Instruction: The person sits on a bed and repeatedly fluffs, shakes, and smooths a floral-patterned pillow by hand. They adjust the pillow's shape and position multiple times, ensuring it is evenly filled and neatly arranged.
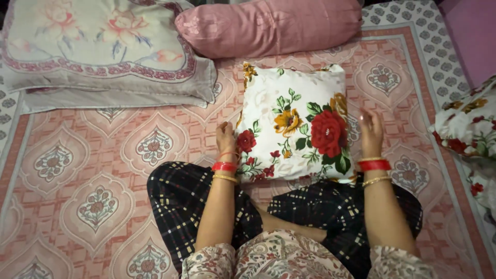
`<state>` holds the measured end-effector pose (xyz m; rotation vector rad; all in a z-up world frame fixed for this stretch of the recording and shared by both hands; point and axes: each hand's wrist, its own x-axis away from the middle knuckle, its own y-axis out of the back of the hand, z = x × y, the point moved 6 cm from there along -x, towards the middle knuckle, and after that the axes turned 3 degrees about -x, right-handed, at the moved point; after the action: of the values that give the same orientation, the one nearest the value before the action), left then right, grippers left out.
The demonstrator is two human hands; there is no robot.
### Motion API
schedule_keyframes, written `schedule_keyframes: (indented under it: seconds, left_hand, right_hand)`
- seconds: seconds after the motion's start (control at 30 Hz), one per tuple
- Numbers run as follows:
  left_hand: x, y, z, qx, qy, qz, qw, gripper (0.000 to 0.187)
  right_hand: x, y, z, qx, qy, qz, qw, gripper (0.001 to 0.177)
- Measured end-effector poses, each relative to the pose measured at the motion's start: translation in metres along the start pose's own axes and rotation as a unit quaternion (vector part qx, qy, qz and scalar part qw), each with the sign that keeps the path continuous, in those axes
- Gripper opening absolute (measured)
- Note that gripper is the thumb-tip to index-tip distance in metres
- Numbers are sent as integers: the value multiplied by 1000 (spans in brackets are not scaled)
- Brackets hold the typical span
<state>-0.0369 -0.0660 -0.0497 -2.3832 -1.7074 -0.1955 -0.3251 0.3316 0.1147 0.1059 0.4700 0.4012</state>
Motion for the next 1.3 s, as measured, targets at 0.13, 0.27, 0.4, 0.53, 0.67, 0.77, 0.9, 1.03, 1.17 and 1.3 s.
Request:
schedule_keyframes:
  seconds: [0.13, 0.27, 0.4, 0.53, 0.67, 0.77, 0.9, 1.03, 1.17, 1.3]
  left_hand:
    - [8, -1, -4, 10, 117, 12, 993, 49]
    - [15, -5, -32, -74, 92, 26, 993, 62]
    - [29, -11, -58, -176, 56, 53, 981, 77]
    - [45, -11, -84, -193, 106, 65, 973, 82]
    - [62, -23, -119, -157, 70, 139, 975, 84]
    - [71, -33, -149, 1, -42, 218, 975, 85]
    - [56, -13, -146, 259, -38, 160, 952, 63]
    - [20, 9, -113, 226, -10, 55, 972, 53]
    - [0, 12, -58, 151, 70, 22, 986, 51]
    - [-7, 5, -29, 104, 64, 31, 992, 51]
  right_hand:
    - [0, -47, -69, 64, -170, 33, 983, 58]
    - [35, -134, -60, 41, -83, 215, 972, 73]
    - [29, -115, -39, 19, -132, 127, 983, 78]
    - [11, -75, -33, 225, -187, -10, 956, 85]
    - [23, -94, -38, -52, -299, 138, 943, 48]
    - [37, -87, -29, -215, -338, 78, 913, 38]
    - [44, -57, -20, -351, -338, -38, 873, 29]
    - [34, -45, -23, -250, -309, -42, 917, 39]
    - [34, -25, -12, 63, -229, -101, 966, 86]
    - [30, -32, 57, 282, -35, -127, 950, 100]
